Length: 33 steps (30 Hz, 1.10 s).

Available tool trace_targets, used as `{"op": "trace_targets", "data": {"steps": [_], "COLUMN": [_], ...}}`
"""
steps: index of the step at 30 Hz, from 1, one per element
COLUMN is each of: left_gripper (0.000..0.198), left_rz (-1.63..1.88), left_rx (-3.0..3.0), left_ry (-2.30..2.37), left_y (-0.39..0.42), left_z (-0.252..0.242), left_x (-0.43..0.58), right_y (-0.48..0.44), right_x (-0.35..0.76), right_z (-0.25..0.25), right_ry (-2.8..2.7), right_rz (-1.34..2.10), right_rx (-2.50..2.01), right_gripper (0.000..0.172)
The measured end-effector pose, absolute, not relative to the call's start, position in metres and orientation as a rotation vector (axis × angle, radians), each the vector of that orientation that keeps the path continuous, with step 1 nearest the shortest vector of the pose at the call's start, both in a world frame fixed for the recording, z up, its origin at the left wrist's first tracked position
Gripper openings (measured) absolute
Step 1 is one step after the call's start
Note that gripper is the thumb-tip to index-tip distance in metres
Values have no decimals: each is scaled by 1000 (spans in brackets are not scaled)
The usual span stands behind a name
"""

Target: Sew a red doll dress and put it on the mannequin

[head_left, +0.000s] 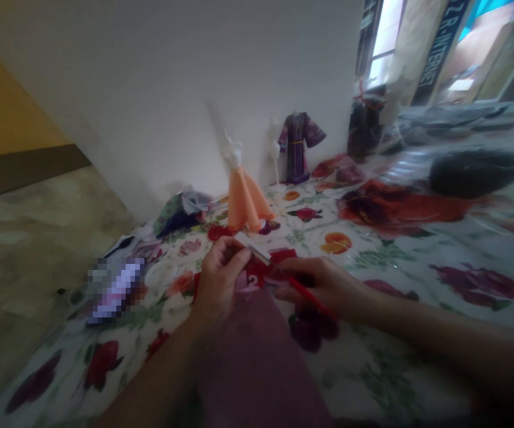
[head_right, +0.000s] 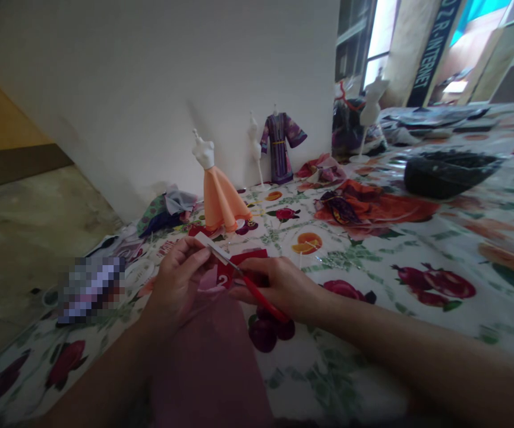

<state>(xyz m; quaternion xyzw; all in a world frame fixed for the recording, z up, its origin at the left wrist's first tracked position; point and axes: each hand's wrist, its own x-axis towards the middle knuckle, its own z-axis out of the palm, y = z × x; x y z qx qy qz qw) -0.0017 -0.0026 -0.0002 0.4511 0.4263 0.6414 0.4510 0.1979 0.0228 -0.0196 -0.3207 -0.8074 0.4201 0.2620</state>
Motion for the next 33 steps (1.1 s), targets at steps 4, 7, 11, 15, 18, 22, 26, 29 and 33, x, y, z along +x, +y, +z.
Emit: {"op": "trace_targets", "data": {"steps": [4,7,11,15,18,22,26,29,33], "left_gripper": [17,19,21,20,16,12,13,14,21], "left_rz": [1580,1542,1527,1530,1563,1579,1575,1569,1530], "left_rx": [1095,1076,1054,1100,1192,1324,1306,1237,1095], "left_ry": [1033,1040,1056,1052,1072,1142,1146,1083,1062], "left_y": [-3,-4,-5,-3,-1,-1,-1,-2,-5], "left_z": [0,2,3,0,-5,-9,-9,-6,-1], "left_x": [-1,0,0,-2,-5,-7,-7,-5,-2], "right_y": [23,24,22,21,20,20,18,17,18], "right_x": [199,199,199,199,198,198,198,197,197], "right_z": [-20,-20,-19,-17,-17,-16,-13,-12,-14], "right_ry": [-2201,-2194,-2164,-2184,-2172,-2172,-2165,-2139,-2131], "right_rz": [1099,1141,1188,1209,1203,1180,1206,1245,1279], "right_rx": [-871,-859,-863,-856,-841,-843,-852,-847,-817], "right_gripper": [39,40,39,37,36,36,38,38,38]}}
